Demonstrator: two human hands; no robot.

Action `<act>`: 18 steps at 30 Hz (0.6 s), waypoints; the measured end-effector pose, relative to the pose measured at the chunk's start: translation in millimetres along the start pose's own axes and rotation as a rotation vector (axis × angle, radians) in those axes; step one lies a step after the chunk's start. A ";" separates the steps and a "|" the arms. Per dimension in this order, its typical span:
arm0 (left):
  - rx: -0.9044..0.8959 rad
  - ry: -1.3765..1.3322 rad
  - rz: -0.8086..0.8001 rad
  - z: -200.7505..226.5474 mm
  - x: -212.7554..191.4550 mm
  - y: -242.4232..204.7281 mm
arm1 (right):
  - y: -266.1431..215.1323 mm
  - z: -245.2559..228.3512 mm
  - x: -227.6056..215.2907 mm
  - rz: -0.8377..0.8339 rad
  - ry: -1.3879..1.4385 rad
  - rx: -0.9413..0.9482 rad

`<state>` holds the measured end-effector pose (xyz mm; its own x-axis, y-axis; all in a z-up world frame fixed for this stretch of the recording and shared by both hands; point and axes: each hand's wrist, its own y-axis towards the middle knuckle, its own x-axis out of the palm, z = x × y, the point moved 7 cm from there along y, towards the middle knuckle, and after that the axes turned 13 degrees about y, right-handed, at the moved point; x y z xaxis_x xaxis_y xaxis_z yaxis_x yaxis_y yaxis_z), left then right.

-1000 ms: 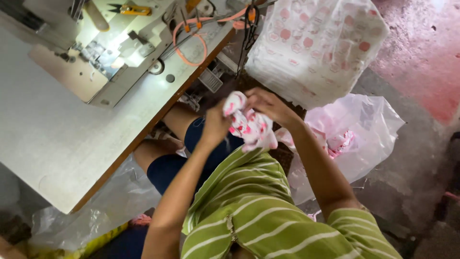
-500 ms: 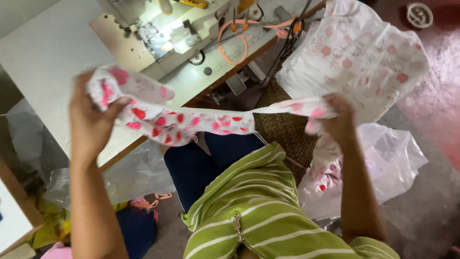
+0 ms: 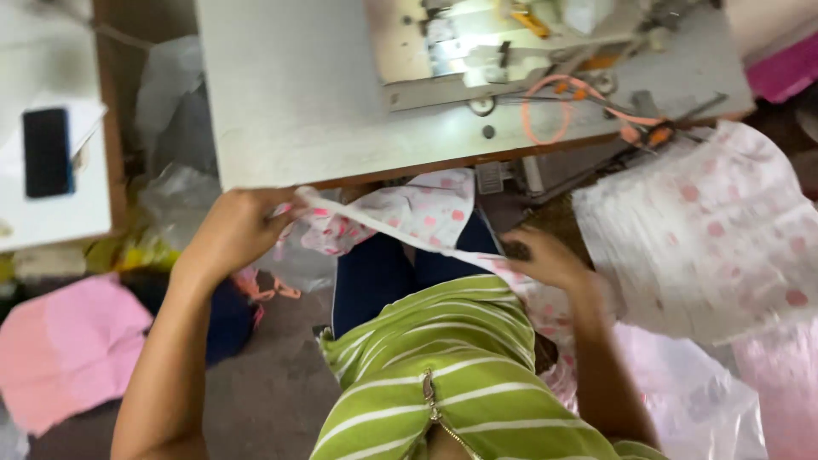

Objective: Arranging and inspecting patterned fabric pieces on a sewing machine table

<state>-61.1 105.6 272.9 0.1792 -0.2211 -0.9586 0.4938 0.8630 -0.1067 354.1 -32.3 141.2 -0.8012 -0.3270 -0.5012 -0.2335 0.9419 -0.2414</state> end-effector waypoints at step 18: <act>0.202 -0.228 0.273 20.4 -77.5 74.5 | 102.3 -123.5 -21.5 0.025 0.493 -0.248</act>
<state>-20.8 177.8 344.5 0.4997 -0.1110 -0.8590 0.5548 0.8027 0.2190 279.3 80.5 230.0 -0.9573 -0.2860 -0.0415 -0.2862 0.9582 -0.0015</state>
